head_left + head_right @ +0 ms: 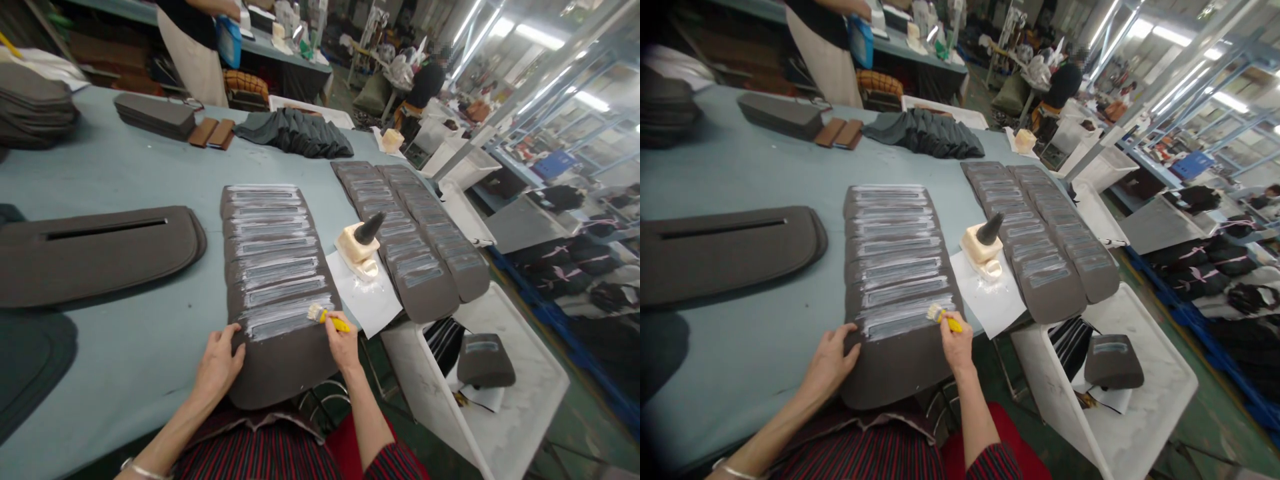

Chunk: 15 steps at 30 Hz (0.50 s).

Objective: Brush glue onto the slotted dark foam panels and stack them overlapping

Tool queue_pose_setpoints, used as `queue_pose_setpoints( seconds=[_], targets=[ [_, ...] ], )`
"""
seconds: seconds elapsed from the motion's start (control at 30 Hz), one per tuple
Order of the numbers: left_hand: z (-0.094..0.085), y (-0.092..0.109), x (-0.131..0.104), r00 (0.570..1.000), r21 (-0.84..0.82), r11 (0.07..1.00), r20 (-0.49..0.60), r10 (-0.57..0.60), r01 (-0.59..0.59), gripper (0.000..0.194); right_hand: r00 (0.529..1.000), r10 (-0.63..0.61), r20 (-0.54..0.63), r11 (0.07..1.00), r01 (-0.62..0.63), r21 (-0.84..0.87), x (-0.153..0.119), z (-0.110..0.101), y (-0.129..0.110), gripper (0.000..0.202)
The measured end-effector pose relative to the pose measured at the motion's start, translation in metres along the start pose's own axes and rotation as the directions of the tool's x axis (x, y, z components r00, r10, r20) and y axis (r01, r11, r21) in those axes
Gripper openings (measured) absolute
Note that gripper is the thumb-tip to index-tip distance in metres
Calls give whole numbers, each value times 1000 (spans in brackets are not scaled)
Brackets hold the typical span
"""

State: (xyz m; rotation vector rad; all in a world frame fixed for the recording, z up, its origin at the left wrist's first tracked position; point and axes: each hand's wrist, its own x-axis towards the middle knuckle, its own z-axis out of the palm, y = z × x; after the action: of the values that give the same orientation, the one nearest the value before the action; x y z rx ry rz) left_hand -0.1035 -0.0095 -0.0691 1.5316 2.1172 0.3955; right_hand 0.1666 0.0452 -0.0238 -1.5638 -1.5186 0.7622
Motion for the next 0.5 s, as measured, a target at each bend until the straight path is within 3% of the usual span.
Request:
queue_pose_setpoints(
  seconds=[0.13, 0.23, 0.37, 0.43, 0.5],
  targets=[
    [0, 3, -2, 1000, -51, 999, -2, -20, 20, 37, 983, -36, -181, 991, 12, -134, 9, -11, 13, 24],
    [1, 3, -2, 999, -88, 996, -12, -33, 31, 36, 991, -64, -114, 986, 45, -162, 11, -11, 15, 21],
    [4, 2, 0, 995, -166, 981, -18, -101, 97, 38, 984, -79, -160, 983, 50, -178, 3, 19, -9, 20],
    [3, 2, 0, 990, -183, 973, 4, -144, 143, 39, 993, -110, -39, 991, 107, -84, -7, 45, -28, 18],
    [2, 3, 1, 985, -195, 965, 19, -173, 173, 38, 965, -185, 184, 983, 183, 29, -18, 69, -43, 17]
  ],
)
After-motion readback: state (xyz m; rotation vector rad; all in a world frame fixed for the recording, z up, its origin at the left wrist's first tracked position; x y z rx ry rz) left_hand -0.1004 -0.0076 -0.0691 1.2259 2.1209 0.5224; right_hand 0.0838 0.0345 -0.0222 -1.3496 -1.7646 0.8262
